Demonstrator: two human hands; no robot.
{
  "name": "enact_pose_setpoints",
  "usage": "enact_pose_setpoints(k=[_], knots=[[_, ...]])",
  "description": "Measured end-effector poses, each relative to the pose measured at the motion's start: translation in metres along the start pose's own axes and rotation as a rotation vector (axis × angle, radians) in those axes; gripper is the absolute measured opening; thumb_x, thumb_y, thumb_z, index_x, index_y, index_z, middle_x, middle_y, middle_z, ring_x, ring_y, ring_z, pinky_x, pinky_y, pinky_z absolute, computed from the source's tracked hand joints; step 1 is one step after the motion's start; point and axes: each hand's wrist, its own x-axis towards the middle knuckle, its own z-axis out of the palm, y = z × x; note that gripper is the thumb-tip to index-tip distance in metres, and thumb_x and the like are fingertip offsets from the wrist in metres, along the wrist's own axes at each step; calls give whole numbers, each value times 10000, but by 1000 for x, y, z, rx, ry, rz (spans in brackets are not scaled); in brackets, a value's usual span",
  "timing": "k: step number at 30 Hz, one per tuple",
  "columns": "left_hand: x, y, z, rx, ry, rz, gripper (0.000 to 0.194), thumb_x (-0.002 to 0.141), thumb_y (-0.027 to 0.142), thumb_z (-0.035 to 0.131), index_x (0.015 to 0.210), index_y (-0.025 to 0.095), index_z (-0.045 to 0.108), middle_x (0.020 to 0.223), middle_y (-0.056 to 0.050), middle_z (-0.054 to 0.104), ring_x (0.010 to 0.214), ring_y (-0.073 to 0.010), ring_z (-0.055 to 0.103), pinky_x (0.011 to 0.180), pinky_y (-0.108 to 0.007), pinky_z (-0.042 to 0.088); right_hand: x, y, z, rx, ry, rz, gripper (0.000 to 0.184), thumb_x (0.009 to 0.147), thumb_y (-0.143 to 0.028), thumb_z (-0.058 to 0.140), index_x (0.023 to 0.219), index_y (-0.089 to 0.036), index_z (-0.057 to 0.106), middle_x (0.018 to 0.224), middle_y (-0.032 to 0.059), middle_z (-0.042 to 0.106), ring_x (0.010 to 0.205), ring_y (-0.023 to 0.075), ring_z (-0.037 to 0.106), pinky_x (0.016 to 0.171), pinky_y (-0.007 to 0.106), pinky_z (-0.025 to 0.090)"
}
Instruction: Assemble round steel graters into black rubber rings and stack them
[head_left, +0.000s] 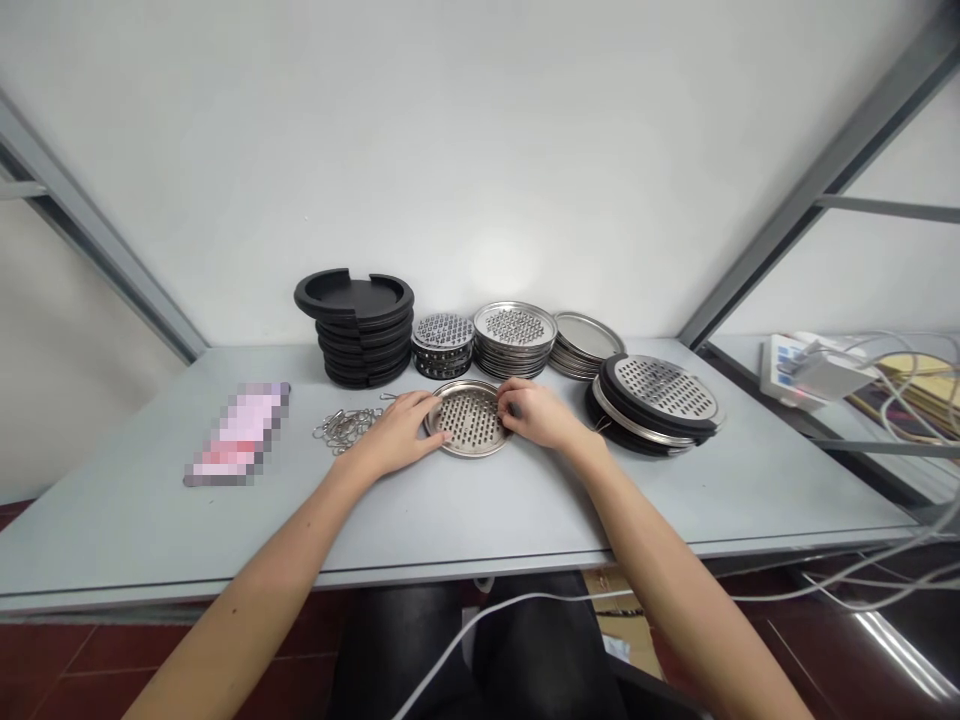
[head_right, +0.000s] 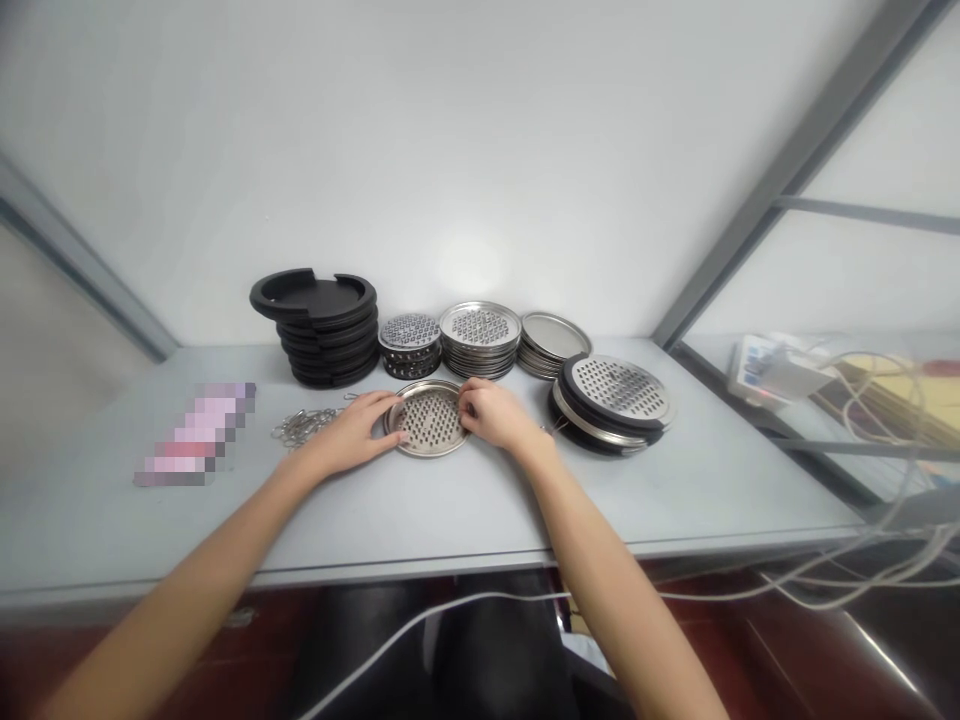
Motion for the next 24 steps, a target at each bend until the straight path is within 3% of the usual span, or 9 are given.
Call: enact_pose_setpoints(k=[6,13,24], knots=[[0,0,0,1,-1,-6,493,870,442,590,1290,189,537,1323,-104,529,1219,-282,487,1060,-429,386,-1,2,-1,81,46,7,85,777,-145,595,793,-177,672,1048,83,638,937,200,630,891,327,486],[-1,0,0,2,6,-2,494,871,450,587,1292,196,548,1319,-108,532,1220,-287,491,1065,-430,382,-1,5,0,110,111,5,236,857,-192,530,1051,-154,658,1086,116,640,971,219,624,890,357,503],[-1,-3,1,11,-3,0,419,878,465,579,1213,219,629,1327,-112,521,1233,-295,487,1070,-451,379,0,4,4,112,48,-21,221,831,-141,530,978,-141,695,1120,134,636,1050,233,610,978,385,477]])
